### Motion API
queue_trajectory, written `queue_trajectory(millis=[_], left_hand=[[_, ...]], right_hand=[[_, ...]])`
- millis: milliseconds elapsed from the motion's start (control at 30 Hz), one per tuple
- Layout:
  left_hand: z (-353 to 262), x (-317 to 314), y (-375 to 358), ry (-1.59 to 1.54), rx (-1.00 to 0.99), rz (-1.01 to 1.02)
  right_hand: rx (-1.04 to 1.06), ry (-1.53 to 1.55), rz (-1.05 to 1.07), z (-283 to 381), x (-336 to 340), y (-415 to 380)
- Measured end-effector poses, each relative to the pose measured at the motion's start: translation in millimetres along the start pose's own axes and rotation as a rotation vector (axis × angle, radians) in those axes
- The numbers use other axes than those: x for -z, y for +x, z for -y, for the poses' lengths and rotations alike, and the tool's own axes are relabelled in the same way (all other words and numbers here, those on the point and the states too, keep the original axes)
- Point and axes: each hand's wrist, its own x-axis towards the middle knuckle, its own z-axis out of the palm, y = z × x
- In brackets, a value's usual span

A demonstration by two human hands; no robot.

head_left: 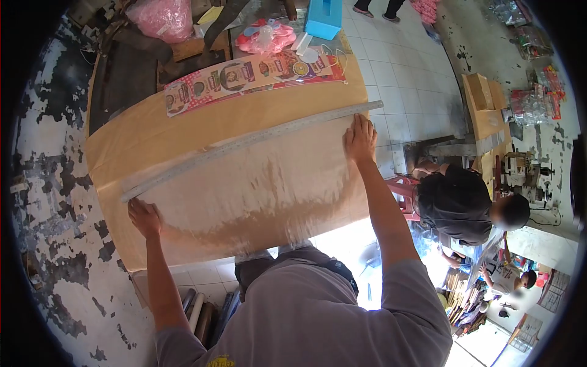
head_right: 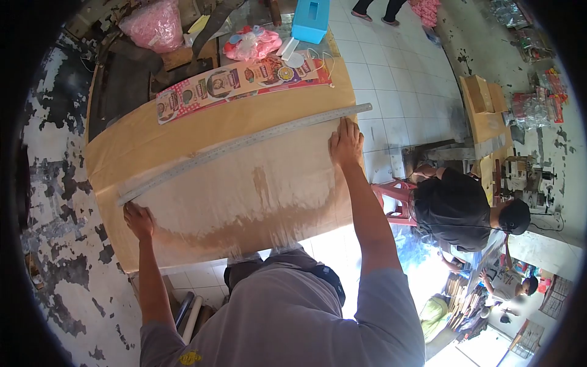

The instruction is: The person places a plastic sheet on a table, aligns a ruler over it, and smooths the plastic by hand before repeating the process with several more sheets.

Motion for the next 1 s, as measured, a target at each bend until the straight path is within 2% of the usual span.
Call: queue_trajectory(millis=[100,233,367,467,567,667,1000], left_hand=[[-9.0,-15.3,-1.0,-0.030,0.051,-0.075],[-26.8,-11.3,-4.1,-0.047,0.149,-0.033],[-30.5,-5.4,-8.4,0.016,0.196,0.058],[-29.7,-4.8,-9.1,0.032,0.208,0.077],[-29.7,-8.1,-8.1,0.045,0.205,0.080],[-27.6,-8.5,-8.0,0.052,0.207,0.086],[-28.6,-1.7,-6.2,0.034,0.188,0.097]], right_hand=[[0.033,-0.044,0.079,-16.1,-8.2,-6.2],[0.036,-0.025,0.201,-20.4,1.9,-2.8],[0.166,-0.160,0.141,-30.5,8.5,-6.0],[0.165,-0.163,0.172,0.2,36.5,-46.5],[0.124,0.056,0.261,23.5,42.3,-111.4],[0.011,0.060,0.256,6.5,46.3,-124.4],[0.048,0.070,0.287,-23.7,48.6,-121.4]])
